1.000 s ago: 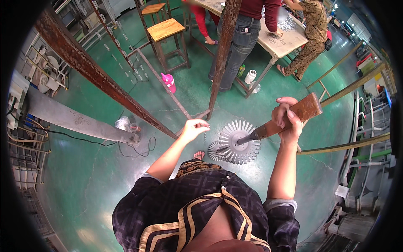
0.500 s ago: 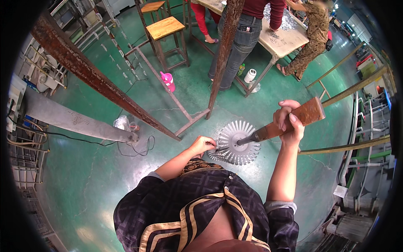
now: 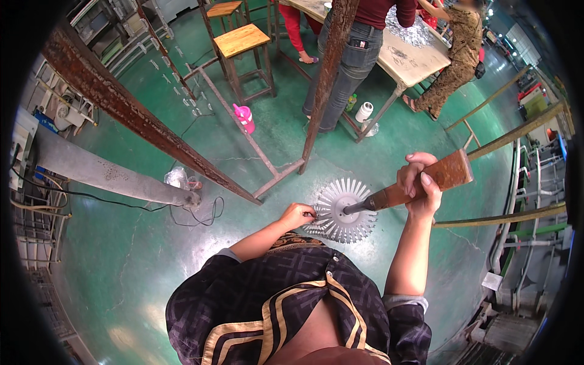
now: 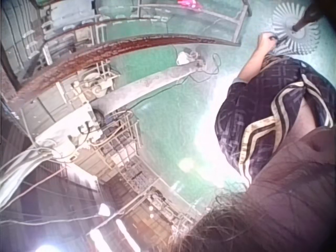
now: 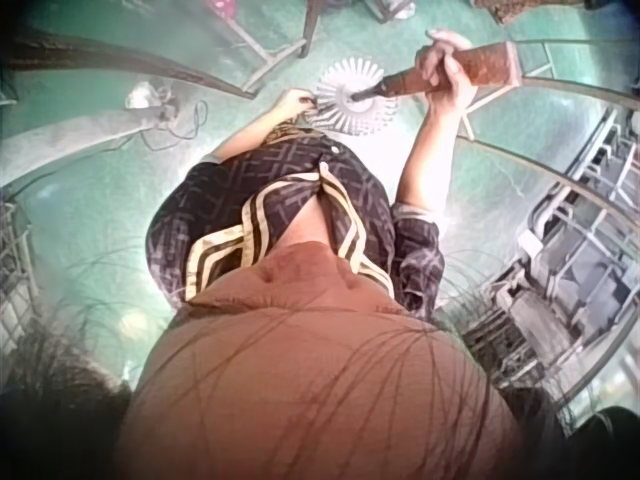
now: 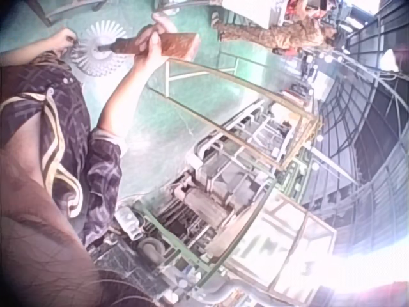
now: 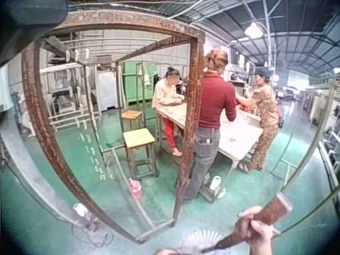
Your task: The person uses a hammer to attach small metal hooks to a hanging metal frame. They repeatedly pick up hooks and strike them into place on the frame while standing in a factory setting.
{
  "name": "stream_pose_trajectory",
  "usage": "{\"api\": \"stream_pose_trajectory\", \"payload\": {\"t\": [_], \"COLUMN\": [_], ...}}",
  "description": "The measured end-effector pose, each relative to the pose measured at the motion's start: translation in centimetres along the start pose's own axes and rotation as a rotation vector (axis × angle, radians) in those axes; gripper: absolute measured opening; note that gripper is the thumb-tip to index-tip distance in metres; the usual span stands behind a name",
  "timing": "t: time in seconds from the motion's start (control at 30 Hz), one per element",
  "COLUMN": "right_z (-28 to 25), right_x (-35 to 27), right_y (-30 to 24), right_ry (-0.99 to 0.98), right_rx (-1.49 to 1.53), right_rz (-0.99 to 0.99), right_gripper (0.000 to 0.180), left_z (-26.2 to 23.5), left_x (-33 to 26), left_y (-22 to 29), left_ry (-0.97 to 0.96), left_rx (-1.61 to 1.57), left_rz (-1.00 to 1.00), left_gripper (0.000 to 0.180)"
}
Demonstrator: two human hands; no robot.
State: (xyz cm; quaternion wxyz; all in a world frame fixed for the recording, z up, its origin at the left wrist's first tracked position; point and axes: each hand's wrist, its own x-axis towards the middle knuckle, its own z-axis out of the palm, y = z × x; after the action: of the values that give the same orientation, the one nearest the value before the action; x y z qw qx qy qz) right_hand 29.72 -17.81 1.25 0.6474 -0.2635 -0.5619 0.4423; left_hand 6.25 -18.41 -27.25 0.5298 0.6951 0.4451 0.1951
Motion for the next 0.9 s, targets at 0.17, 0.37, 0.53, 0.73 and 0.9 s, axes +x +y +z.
{"api": "stream_pose_trajectory", "payload": {"t": [0.17, 0.37, 0.53, 0.73, 0.9], "right_z": [-0.1, 0.1, 0.1, 0.2, -0.1], "right_x": [-0.3, -0.3, -0.6, -0.1, -0.6], "right_y": [-0.2, -0.3, -0.7, -0.2, -0.5], "right_ry": [0.009, 0.024, 0.073, 0.024, 0.059], "right_rx": [0.023, 0.036, 0.073, 0.061, 0.059], "right_rz": [0.018, 0.006, 0.015, 0.017, 0.02], "right_gripper": [0.038, 0.037, 0.038, 0.038, 0.037], "left_z": [-1.5, -13.8, -25.6, -39.8, -47.5], "left_x": [-0.5, 1.0, 0.8, 0.5, 3.3], "left_y": [1.5, 11.0, 25.7, 35.9, 39.1], "left_ry": [-0.053, 0.233, 0.924, 1.745, 2.166], "left_rx": [0.03, 0.182, 0.097, 0.077, 0.65], "left_rz": [0.089, 0.421, 0.721, 0.842, 0.74], "left_gripper": [0.023, 0.011, 0.007, 0.02, 0.04]}}
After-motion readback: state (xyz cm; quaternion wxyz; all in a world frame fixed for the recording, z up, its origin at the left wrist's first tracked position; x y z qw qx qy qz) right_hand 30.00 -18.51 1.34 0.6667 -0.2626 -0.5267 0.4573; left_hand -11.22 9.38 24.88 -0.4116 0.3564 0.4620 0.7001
